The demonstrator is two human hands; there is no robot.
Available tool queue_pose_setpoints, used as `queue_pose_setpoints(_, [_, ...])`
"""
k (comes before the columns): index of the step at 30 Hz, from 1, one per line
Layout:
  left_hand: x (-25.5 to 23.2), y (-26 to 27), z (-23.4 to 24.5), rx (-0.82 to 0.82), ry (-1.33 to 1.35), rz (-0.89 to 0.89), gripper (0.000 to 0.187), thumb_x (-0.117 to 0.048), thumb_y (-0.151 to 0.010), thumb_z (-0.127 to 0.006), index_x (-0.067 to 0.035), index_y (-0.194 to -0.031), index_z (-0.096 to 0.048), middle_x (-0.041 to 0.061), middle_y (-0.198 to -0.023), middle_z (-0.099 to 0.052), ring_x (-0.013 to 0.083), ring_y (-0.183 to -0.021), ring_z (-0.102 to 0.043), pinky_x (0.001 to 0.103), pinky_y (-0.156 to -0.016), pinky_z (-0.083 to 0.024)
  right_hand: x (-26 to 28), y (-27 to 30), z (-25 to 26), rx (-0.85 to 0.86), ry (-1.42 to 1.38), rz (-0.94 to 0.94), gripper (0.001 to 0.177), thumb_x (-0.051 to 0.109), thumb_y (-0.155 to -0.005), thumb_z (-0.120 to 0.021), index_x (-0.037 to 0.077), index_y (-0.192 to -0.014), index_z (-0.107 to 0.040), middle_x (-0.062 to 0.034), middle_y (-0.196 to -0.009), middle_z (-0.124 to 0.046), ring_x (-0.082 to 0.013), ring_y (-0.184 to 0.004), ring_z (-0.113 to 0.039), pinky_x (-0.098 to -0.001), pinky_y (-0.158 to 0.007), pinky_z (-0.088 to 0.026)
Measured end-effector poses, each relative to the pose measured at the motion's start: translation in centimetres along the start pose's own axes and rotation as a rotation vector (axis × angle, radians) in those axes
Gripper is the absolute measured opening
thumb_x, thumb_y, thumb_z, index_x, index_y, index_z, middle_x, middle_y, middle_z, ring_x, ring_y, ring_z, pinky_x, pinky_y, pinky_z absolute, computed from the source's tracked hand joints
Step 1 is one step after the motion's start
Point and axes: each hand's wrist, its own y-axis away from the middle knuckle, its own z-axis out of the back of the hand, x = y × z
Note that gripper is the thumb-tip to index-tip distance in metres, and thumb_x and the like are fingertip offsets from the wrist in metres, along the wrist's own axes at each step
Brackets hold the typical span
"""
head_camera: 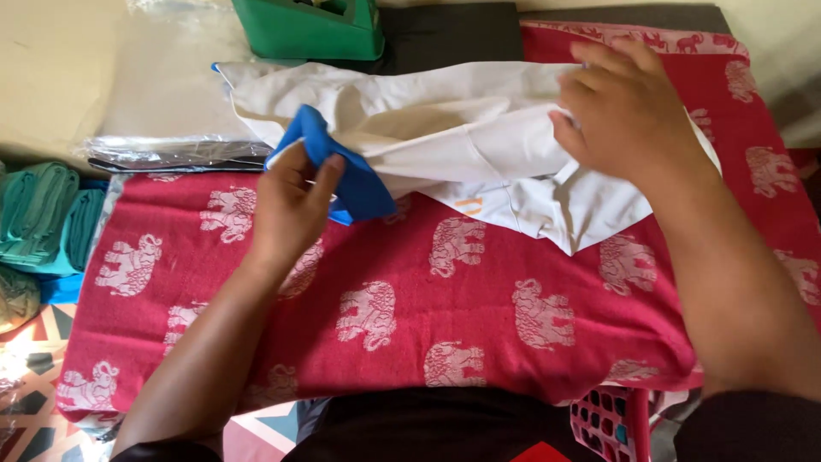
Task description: Fold a white polo shirt with blue trim on a table.
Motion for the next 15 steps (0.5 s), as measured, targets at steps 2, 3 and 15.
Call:
queue_pose_setpoints(2, [0.3,-0.3,0.7,-0.026,0.119,-0.053,0.023,-0.021,-0.107,-0.064,-0.015,-0.087,-0.052,-0.008,-0.073,-0.040,0.0064,-0.069,-0.033,0.029,-0.058,-0.028,2.8,1.7,4.4,0.079,0.001,-0.033,0.028,0.037,-0.101,-0.064,0.014,-0.088,-0.071,-0.0015,-0.090,-0.072,-0.0222,-0.093,-0.070,-0.0429,-0.117,-0.042])
queue_pose_setpoints(3, [0.7,-0.7,1.1,-0.032,0.250,0.060,0.019,-0.025,-0.107,-0.061,-0.018,-0.090,-0.055,-0.009,-0.072,-0.042,0.0048,-0.066,-0.037,0.025,-0.056,-0.032,4.8,2.6,6.5,0.270,-0.287,-0.123,0.015,0.030,-0.090,-0.069,0.016,-0.084,-0.070,-0.0052,-0.087,-0.071,-0.0249,-0.090,-0.069,-0.0442,-0.098,-0.050])
queue_pose_setpoints(15, [-3.7,2.2,10.0,0.195,-0.082,0.480,0.032,-0.036,-0.106,-0.057,-0.007,-0.098,-0.068,0.005,-0.078,-0.057,0.0169,-0.067,-0.051,0.032,-0.058,-0.038,5.9,7.6,9.9,0.423,-0.851,-0.313,0.026,0.025,-0.088,-0.070,0.026,-0.114,-0.071,0.0057,-0.115,-0.075,-0.0200,-0.084,-0.075,-0.0424,-0.081,-0.059])
